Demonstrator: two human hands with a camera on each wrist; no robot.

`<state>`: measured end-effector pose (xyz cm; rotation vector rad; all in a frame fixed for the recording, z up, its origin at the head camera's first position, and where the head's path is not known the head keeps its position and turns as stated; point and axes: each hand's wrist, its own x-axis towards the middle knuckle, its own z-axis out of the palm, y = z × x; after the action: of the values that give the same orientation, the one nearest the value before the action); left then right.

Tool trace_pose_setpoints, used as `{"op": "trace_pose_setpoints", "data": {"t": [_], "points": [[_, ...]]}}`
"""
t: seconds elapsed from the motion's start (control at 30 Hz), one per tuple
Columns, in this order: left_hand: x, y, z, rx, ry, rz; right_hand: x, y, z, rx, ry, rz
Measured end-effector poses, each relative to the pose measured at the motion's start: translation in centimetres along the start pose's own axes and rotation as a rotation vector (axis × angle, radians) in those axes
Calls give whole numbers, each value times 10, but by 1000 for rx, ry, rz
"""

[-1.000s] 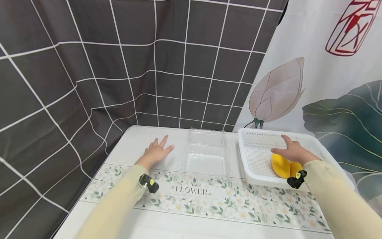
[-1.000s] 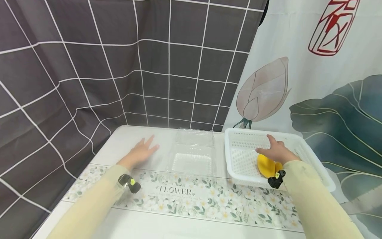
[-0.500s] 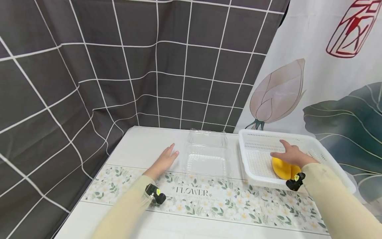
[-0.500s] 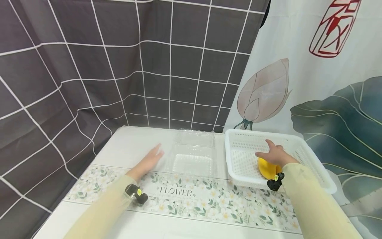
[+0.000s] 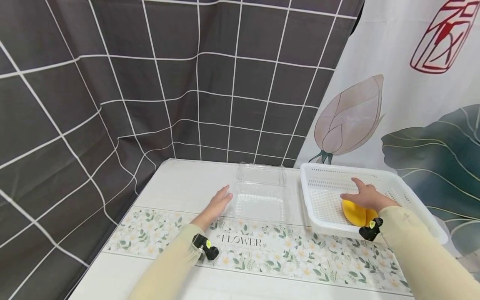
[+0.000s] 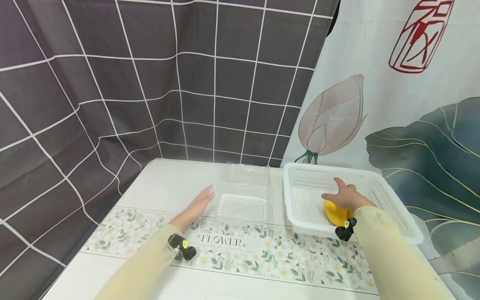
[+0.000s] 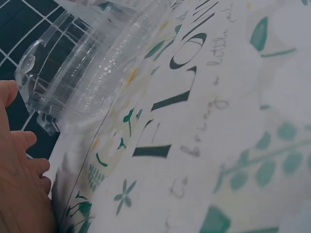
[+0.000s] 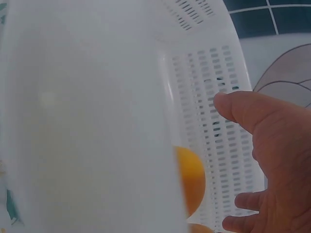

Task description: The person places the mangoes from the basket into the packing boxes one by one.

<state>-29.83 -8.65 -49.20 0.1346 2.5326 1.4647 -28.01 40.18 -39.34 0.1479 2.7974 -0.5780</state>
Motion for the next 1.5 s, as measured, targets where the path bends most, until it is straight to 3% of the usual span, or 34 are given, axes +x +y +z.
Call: {"op": "trace_pose_setpoints", "data": {"t": [0.23, 0.57, 0.9, 1.3, 1.5], "points": [[8, -2, 5, 79, -6, 58, 5, 4, 4, -12, 10, 0], [9, -3, 12, 214, 13, 133, 6, 4, 7, 1, -3, 25], [11, -6, 13, 190, -27, 174, 10, 8, 12, 9, -26, 9], [9, -6, 15, 252, 5, 172, 8, 9, 23, 36, -144, -1], [8, -5, 15, 267, 15, 163, 6, 8, 29, 14, -153, -9]]}}
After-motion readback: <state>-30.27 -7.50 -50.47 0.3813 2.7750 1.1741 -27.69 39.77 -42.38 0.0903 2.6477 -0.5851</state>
